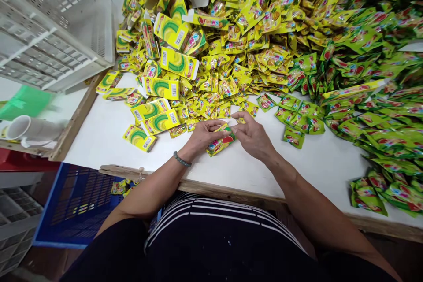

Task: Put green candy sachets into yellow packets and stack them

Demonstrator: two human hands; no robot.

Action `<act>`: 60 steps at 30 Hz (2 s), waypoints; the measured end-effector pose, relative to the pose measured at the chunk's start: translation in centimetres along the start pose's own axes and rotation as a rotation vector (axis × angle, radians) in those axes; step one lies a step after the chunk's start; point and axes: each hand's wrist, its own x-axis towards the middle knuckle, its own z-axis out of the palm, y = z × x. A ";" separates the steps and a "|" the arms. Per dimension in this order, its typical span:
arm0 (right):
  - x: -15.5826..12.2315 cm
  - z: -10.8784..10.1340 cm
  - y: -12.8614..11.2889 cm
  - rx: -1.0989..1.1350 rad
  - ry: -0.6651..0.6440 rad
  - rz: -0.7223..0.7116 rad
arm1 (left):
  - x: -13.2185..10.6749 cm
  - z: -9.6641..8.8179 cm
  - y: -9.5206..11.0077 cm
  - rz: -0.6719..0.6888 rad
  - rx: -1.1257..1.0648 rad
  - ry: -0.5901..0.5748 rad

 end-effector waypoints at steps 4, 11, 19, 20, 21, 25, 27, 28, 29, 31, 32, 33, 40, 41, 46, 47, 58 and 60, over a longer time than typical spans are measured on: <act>-0.3 -0.1 -0.4 0.072 -0.057 -0.017 | -0.4 0.6 0.1 0.016 0.035 -0.022; 0.4 -0.1 1.2 0.110 0.309 -0.176 | -0.3 0.5 0.1 0.163 -0.031 0.173; 0.2 1.7 1.9 0.431 0.153 -0.032 | -0.8 1.0 -0.3 0.252 -0.039 0.144; 0.1 1.8 2.0 0.424 0.133 -0.029 | -0.8 1.0 -0.3 0.258 -0.047 0.160; 0.0 1.9 2.0 0.405 0.110 -0.026 | -0.8 0.9 -0.3 0.263 -0.049 0.171; -0.1 1.7 2.6 0.303 0.029 -0.012 | -0.8 0.4 -0.3 0.252 -0.011 0.098; 0.2 1.6 2.8 0.307 0.012 0.008 | -0.8 0.2 -0.2 0.235 -0.003 0.051; 0.3 1.5 2.9 0.337 0.021 0.021 | -0.8 0.2 -0.1 0.227 -0.006 0.041; 0.5 1.4 2.9 0.371 0.038 0.030 | -0.8 0.2 -0.1 0.215 -0.013 0.037; 0.7 1.3 2.7 0.391 0.073 0.017 | -0.8 0.2 -0.1 0.182 -0.032 0.046; 0.8 1.1 2.5 0.359 0.083 -0.006 | -0.8 0.2 -0.1 0.161 -0.042 0.062; 0.8 1.0 2.3 0.309 0.083 -0.032 | -0.8 0.3 -0.1 0.142 -0.050 0.082; 0.7 0.3 1.8 0.283 0.083 -0.069 | -0.8 0.5 -0.1 0.098 -0.011 0.101; 0.7 0.4 1.9 0.306 0.079 -0.051 | -0.7 0.6 -0.2 0.096 -0.006 0.101; 0.8 0.7 2.5 0.498 0.011 0.088 | -0.5 0.6 -0.4 0.102 0.004 0.085; 0.8 0.8 2.6 0.516 0.011 0.092 | -0.5 0.6 -0.4 0.106 0.006 0.078; 0.5 0.9 1.8 0.349 0.051 0.004 | -0.5 0.5 -0.7 0.175 0.010 0.041; 0.2 0.8 1.6 0.228 0.064 -0.080 | -0.5 0.4 -0.7 0.171 0.006 0.036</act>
